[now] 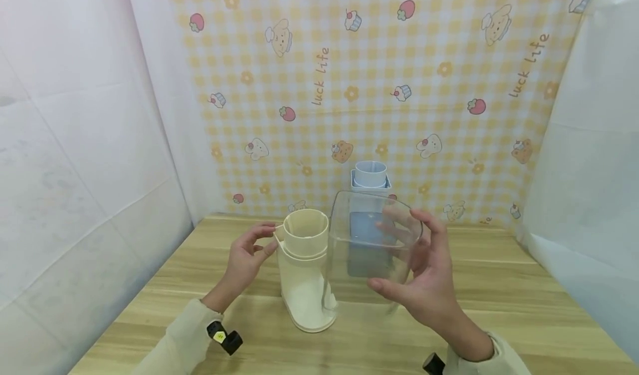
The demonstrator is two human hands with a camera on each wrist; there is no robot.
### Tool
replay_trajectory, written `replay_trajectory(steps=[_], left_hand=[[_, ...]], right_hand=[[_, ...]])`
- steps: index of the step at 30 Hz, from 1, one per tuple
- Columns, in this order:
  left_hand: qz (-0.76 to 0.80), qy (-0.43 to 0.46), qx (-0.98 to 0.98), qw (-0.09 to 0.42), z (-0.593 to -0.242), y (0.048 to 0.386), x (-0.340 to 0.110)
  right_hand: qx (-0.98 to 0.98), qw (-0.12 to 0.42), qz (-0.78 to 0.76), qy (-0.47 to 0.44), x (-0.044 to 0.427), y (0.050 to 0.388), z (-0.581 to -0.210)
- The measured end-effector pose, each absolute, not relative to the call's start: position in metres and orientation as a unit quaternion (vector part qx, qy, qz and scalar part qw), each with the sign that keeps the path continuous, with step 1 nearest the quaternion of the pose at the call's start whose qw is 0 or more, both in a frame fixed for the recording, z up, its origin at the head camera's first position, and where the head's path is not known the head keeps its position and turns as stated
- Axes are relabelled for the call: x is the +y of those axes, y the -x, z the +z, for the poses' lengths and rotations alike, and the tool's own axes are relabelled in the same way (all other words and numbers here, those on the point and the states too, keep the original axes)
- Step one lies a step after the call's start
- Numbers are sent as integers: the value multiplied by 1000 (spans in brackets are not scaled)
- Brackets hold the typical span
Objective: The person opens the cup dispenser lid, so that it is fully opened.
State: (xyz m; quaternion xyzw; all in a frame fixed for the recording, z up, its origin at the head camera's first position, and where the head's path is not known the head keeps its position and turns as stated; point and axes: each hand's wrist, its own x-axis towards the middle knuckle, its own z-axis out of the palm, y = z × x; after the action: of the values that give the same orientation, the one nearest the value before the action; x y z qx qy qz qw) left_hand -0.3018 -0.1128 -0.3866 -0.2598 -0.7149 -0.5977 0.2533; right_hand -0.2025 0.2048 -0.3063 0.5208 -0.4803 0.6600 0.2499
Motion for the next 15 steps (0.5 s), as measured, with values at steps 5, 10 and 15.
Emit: replay_trajectory(steps=[5, 10, 15], left_hand=[[-604, 243, -714, 257, -387, 303, -114], [-599, 237, -712, 279, -385, 304, -112], [-560, 231, -744, 283, -387, 299, -110]], right_hand=[[-454, 222, 688, -521, 201, 198, -309], [-460, 230, 676, -527, 197, 199, -315], [-482, 231, 665, -522, 196, 201, -323]])
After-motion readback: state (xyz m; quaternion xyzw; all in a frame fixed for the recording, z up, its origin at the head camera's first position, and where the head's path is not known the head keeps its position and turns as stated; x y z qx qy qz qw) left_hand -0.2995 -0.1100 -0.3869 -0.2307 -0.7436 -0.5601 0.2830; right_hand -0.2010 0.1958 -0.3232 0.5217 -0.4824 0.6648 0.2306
